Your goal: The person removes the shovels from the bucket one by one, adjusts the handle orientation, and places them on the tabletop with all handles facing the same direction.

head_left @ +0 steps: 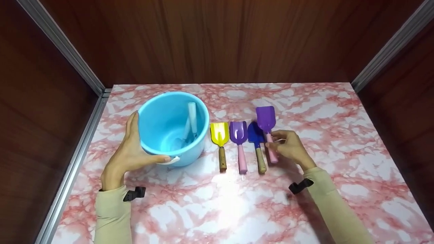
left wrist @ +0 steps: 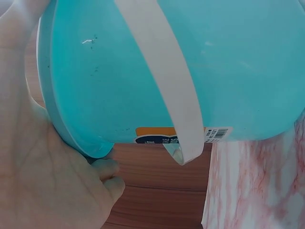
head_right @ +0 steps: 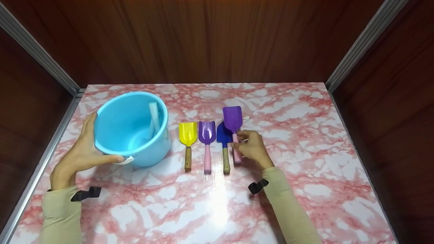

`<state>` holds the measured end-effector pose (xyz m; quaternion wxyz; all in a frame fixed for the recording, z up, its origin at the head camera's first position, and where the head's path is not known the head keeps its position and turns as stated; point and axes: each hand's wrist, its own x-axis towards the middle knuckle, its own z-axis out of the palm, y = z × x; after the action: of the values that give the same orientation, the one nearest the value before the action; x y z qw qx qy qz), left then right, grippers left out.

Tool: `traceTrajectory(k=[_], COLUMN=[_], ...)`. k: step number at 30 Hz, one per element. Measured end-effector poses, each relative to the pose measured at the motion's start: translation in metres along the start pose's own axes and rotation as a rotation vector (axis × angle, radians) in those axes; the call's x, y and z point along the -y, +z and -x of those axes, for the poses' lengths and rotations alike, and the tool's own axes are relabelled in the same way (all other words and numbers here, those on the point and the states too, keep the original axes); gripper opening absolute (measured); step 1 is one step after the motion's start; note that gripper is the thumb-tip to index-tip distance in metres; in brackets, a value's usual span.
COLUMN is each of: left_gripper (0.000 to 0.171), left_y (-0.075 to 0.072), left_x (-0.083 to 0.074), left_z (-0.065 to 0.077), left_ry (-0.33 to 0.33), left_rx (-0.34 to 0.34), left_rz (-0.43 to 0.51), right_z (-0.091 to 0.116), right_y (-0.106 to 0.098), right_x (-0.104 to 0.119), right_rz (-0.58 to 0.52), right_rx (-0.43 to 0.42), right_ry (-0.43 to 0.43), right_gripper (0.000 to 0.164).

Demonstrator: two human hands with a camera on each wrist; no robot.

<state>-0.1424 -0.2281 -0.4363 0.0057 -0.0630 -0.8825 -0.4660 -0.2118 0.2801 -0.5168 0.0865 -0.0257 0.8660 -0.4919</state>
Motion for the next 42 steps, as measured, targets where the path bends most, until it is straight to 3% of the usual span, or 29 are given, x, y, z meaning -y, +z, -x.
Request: traceTrajectory(k=[14,23,32,39,42], left_gripper=[0.151,0.151,0.153,0.150,0.150], left_y=[0.000,-0.001,0.001,0.001,0.001], left_x=[0.001,-0.001,0.000,-0.001,0.000], left_z=[0.000,0.000,0.001,0.000,0.000], left_ry=[0.019,-0.003,-0.005,0.012,0.011], left_rx=[-0.012,0.000,-0.010,-0.011,-0.012], left_rz=[0.015,0.006,-0.004,0.024,0.023], right_z=[0.006,0.010,0.015,0.016,0.015], right_y=[-0.009,-0.013,-0.016,-0.019,-0.019], right_x=[-0.016,-0.020,-0.020,-0.017,-0.015], right_rz=[0.040,0.032,0.037,-0.067,-0.022], right_rx=[0.046,0.044,0.083,0.123,0.133], right_ry=[0.109,0.150,0.192,0.209,0.230], right_gripper=[0.049,0.048,0.052,0.049,0.053])
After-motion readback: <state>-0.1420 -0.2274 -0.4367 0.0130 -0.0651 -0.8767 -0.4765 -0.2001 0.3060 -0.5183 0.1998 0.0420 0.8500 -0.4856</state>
